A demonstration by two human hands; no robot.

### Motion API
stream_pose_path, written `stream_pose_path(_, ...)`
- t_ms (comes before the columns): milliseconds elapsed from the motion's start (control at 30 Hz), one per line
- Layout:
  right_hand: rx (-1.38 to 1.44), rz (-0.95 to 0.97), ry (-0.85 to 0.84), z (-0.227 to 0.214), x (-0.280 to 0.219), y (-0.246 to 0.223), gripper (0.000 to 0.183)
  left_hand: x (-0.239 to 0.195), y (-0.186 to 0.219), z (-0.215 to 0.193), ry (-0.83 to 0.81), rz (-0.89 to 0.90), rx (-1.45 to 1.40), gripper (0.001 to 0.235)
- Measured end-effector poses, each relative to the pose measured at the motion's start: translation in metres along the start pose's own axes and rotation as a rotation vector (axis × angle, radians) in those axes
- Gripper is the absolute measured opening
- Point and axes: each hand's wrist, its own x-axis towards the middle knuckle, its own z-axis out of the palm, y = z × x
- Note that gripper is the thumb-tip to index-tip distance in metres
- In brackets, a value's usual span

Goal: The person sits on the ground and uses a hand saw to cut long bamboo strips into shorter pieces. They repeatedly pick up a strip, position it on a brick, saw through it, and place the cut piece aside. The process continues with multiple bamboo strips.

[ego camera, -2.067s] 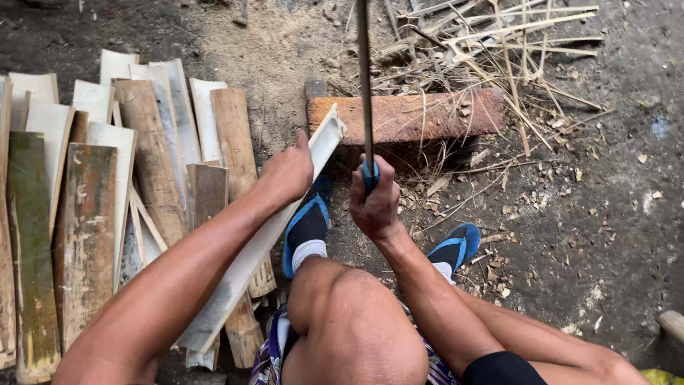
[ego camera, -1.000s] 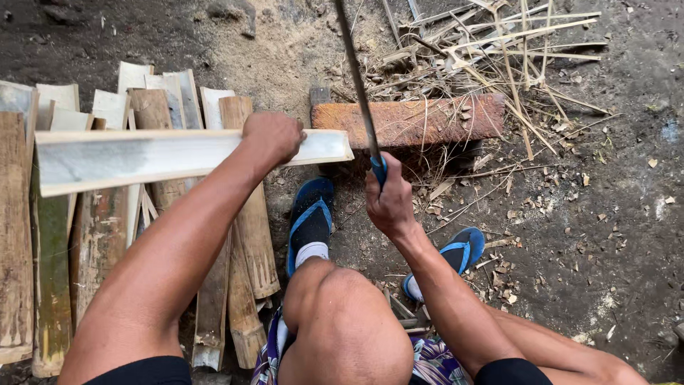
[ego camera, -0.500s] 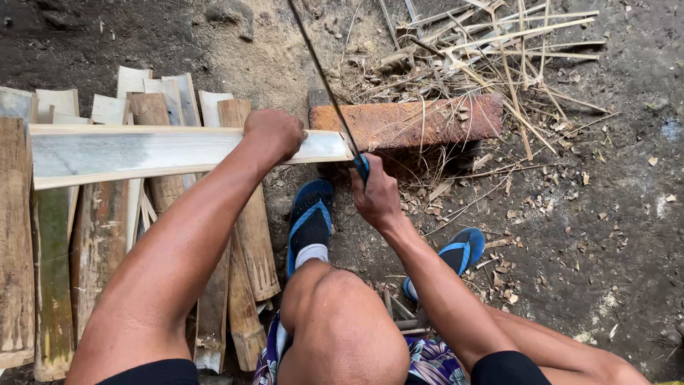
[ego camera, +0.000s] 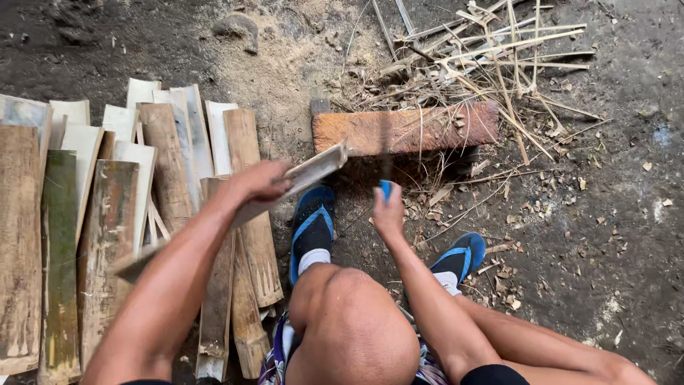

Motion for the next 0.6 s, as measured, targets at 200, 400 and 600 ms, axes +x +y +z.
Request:
stream_pose_path(200,-0.085,-0.203,0.197,-0.034,0.001,-0.005,0.019,-0.024,0.041,0.062,0.234,-0.131,-0.344,0.068)
stream_pose_path(400,-0.066,-0.133,-0.129,-0.017,-0.009,-0.062,0.02,-0.021,0.07,0.071,0.403,-0.134,-0.216,0.086)
stream_pose_path(600,-0.045,-0.341,0.008,0.001,-0.01,-0.08,0.024,-0.016,0.066,0.082,0.4,-0.146,-0.342,0.086)
